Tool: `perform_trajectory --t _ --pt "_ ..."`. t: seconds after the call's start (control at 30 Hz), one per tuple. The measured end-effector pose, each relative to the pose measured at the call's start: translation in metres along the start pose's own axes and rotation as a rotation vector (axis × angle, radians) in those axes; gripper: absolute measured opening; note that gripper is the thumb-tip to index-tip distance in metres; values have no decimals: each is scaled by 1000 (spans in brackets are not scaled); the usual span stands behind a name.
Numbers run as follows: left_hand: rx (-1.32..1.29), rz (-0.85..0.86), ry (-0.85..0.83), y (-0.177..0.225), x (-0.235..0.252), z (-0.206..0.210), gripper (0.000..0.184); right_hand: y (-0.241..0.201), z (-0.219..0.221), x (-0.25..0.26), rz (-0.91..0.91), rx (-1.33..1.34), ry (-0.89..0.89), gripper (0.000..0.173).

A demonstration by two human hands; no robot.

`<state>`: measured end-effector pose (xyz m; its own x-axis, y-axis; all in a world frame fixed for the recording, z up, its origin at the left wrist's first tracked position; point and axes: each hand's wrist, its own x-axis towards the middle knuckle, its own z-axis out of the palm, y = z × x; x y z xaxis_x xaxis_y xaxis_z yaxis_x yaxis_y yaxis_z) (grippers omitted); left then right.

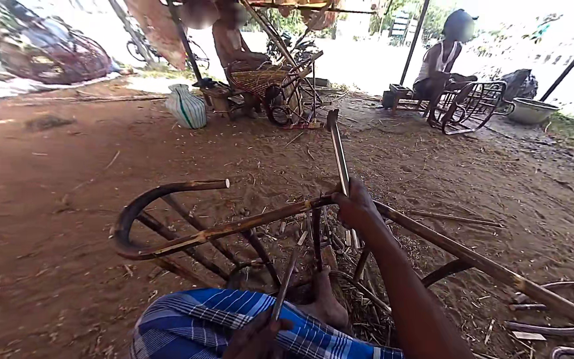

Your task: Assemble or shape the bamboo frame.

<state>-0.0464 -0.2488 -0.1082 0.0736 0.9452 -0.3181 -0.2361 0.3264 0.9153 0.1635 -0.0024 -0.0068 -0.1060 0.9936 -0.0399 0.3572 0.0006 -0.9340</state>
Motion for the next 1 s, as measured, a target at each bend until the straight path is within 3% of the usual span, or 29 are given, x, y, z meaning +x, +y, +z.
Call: perform_trajectory --t 0.1,0.17,0.33,0.4,0.57,0.73,0.87,1.0 --pt "-131 171 217 28 66 41 42 3 1 0 13 7 10 25" --pt "-172 253 261 49 108 60 49 5 2 -3 18 13 4 27" --pt "-233 258 363 91 167 93 63 9 1 -4 -14 -16 34 25" --pt "-208 280 401 88 176 95 62 11 0 -5 -8 -46 40 25" --pt "-146 400 301 76 182 80 56 14 1 -9 -58 4 42 21" --pt "-140 428 221 75 191 75 57 40 -24 -96 -285 191 85 36" --pt "-164 452 202 72 190 74 53 71 -47 -169 -187 162 -26 32" --pt "-172 460 214 76 189 77 50 76 -44 -189 -210 -10 42 56"
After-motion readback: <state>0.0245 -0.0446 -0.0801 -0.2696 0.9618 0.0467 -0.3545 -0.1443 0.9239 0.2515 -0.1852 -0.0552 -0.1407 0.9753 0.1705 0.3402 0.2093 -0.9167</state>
